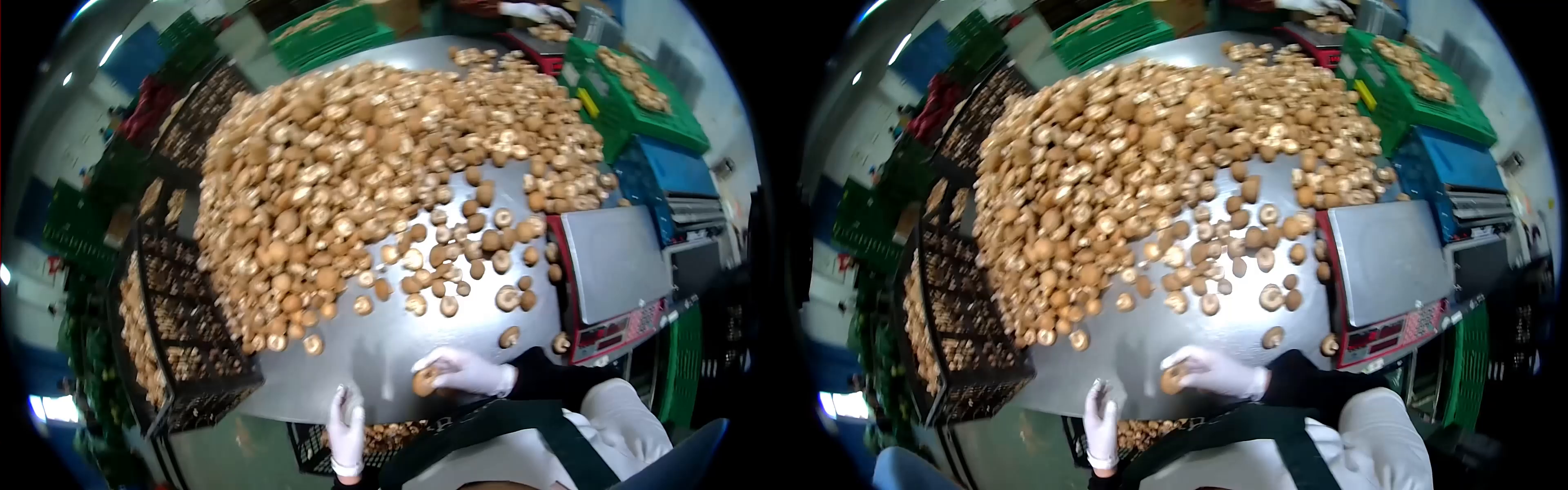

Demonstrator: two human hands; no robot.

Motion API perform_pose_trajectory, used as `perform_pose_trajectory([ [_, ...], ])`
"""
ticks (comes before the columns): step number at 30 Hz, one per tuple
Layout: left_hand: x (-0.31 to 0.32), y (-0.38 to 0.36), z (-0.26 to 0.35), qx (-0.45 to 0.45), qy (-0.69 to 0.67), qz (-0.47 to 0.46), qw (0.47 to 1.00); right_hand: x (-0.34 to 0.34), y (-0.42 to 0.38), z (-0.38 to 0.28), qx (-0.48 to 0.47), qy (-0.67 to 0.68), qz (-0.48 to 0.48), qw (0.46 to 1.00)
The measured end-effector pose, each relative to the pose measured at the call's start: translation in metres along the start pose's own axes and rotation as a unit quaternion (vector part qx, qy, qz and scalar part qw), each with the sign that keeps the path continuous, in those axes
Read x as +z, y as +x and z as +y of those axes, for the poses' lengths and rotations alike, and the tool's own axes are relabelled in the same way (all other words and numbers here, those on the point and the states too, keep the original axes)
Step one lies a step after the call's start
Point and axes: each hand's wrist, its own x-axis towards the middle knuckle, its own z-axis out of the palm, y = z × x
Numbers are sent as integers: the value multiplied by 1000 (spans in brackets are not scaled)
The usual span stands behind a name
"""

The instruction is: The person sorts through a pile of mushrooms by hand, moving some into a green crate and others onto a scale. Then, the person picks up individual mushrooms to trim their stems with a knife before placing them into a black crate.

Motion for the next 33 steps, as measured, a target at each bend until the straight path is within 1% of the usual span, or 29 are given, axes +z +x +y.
perform_pose_trajectory([
  [1, 20, -2, -3, 24, -191, -64, 979, 7, 2, 0, 1, -30, -5, 1000],
  [2, 35, -2, 9, -13, -282, -124, 951, 13, 2, -5, 4, -119, -6, 993],
  [3, 48, -3, 22, -52, -365, -182, 912, 19, 1, -9, 10, -207, -7, 978],
  [4, 62, -2, 21, -53, -336, -197, 920, 19, 2, 0, -65, -290, 5, 955],
  [5, 74, 1, 0, -63, -302, -164, 937, 17, 3, 11, -137, -374, 15, 917],
  [7, 83, 20, -24, 19, -204, -180, 962, 16, -6, 7, -195, -423, 87, 881],
  [8, 86, 21, -10, -1, -214, -183, 960, 14, -11, -4, -155, -442, 70, 881],
  [9, 88, 17, 5, 10, -214, -203, 956, 12, -18, -13, -114, -457, 53, 881],
  [10, 89, 10, 21, -45, -179, -230, 955, 8, -27, -15, -124, -414, 53, 900],
  [11, 95, 9, 31, -98, -139, -255, 952, 9, -32, -18, -83, -342, 33, 936],
  [13, 107, 13, 12, -73, -107, -255, 958, 2, -42, -8, -65, -351, 31, 934],
  [14, 111, 13, 13, -97, -79, -263, 957, 0, -48, -18, -13, -358, 19, 934],
  [15, 117, 12, 13, -107, -101, -274, 950, -2, -53, -13, -21, -359, 36, 932],
  [17, 124, 14, 19, -66, -39, -314, 946, -4, -62, 4, -72, -347, 93, 931],
  [18, 128, 13, 21, -60, -30, -325, 943, -10, -67, 7, -33, -341, 102, 934],
  [19, 133, 13, 22, -53, -22, -335, 940, -12, -74, 3, -41, -340, 118, 932],
  [21, 142, 16, 24, -3, 18, -384, 923, -18, -90, -10, 0, -393, 87, 915],
  [22, 149, 13, 30, -14, -10, -380, 925, -26, -98, -10, 3, -376, 78, 923],
  [23, 157, 8, 38, -25, -38, -379, 924, -34, -109, -12, -3, -378, 101, 920],
  [24, 165, 6, 46, -12, -31, -399, 916, -43, -122, -14, -62, -324, 124, 936],
  [25, 175, 6, 53, -26, -75, -400, 913, -52, -137, -19, -123, -271, 143, 944],
  [26, 184, 6, 60, -42, -120, -398, 908, -60, -165, -45, -167, -373, 189, 893],
  [27, 190, 8, 70, -38, -107, -408, 906, -75, -191, -64, -142, -374, 237, 885],
  [28, 202, 10, 80, -29, -96, -409, 907, -80, -228, -102, 9, -244, 293, 924],
  [29, 218, 13, 90, -17, -91, -408, 908, -112, -247, -83, -235, -419, 410, 775],
  [30, 236, 15, 101, -4, -85, -407, 909, -116, -287, -108, -210, -386, 479, 760],
  [31, 255, 16, 112, 8, -84, -404, 911, -137, -319, -112, -229, -363, 524, 736],
  [32, 274, 16, 122, 20, -78, -401, 913, -151, -353, -119, -229, -393, 593, 664],
  [33, 294, 17, 131, 32, -74, -396, 915, -173, -382, -117, -255, -357, 634, 637],
])
